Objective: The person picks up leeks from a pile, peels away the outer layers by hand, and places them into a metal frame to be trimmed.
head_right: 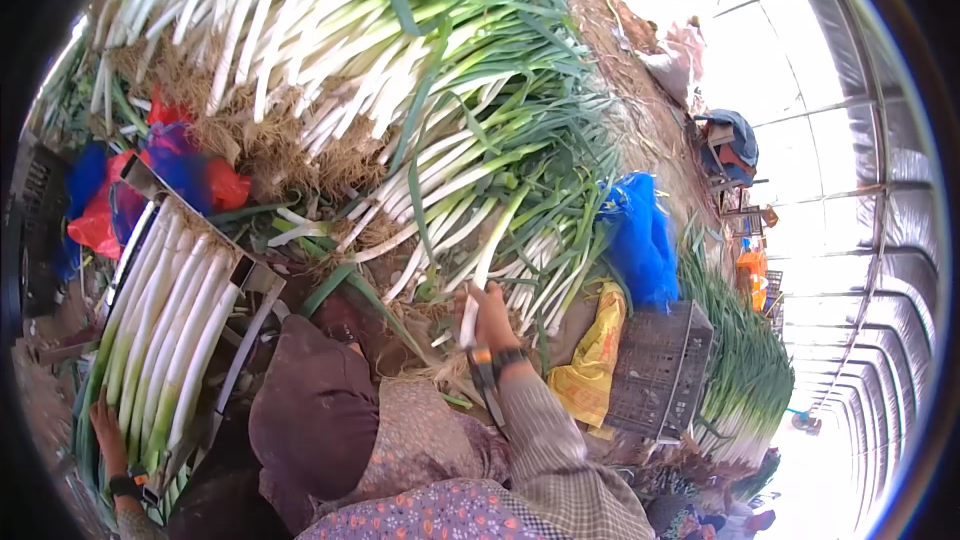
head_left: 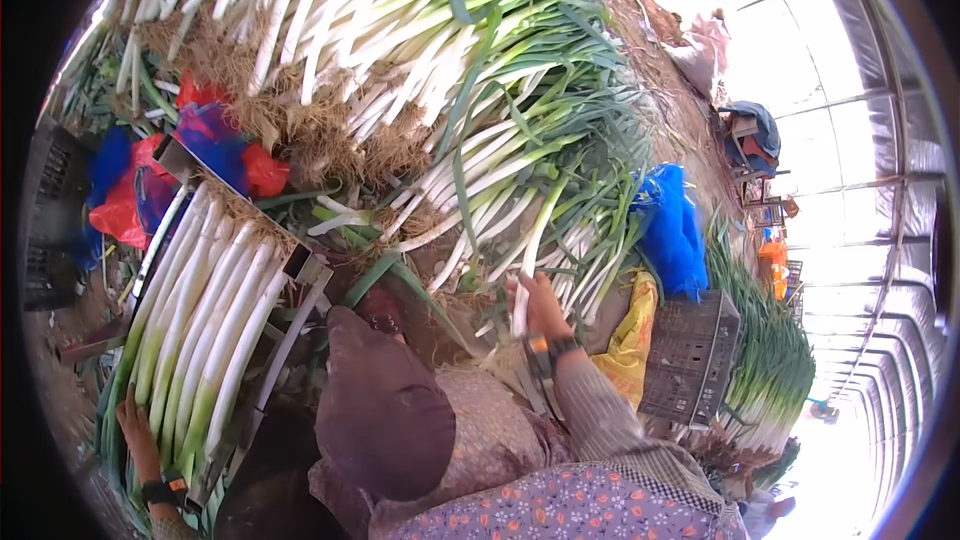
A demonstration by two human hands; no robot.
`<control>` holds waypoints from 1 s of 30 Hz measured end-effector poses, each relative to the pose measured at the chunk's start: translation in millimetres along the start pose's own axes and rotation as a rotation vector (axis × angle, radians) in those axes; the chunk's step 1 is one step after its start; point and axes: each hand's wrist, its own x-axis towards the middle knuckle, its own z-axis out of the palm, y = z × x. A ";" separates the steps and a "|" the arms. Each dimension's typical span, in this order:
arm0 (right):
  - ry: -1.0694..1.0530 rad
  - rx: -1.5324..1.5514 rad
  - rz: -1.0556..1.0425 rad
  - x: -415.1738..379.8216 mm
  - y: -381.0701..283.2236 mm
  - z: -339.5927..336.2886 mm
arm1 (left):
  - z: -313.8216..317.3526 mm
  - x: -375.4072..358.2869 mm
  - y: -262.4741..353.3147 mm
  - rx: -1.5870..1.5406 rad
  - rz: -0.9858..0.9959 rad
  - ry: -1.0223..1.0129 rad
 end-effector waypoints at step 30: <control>-1.739 -1.334 -0.998 -315.5 31.1 452.0 | 6.5 -23.2 65.0 0.051 -0.210 0.455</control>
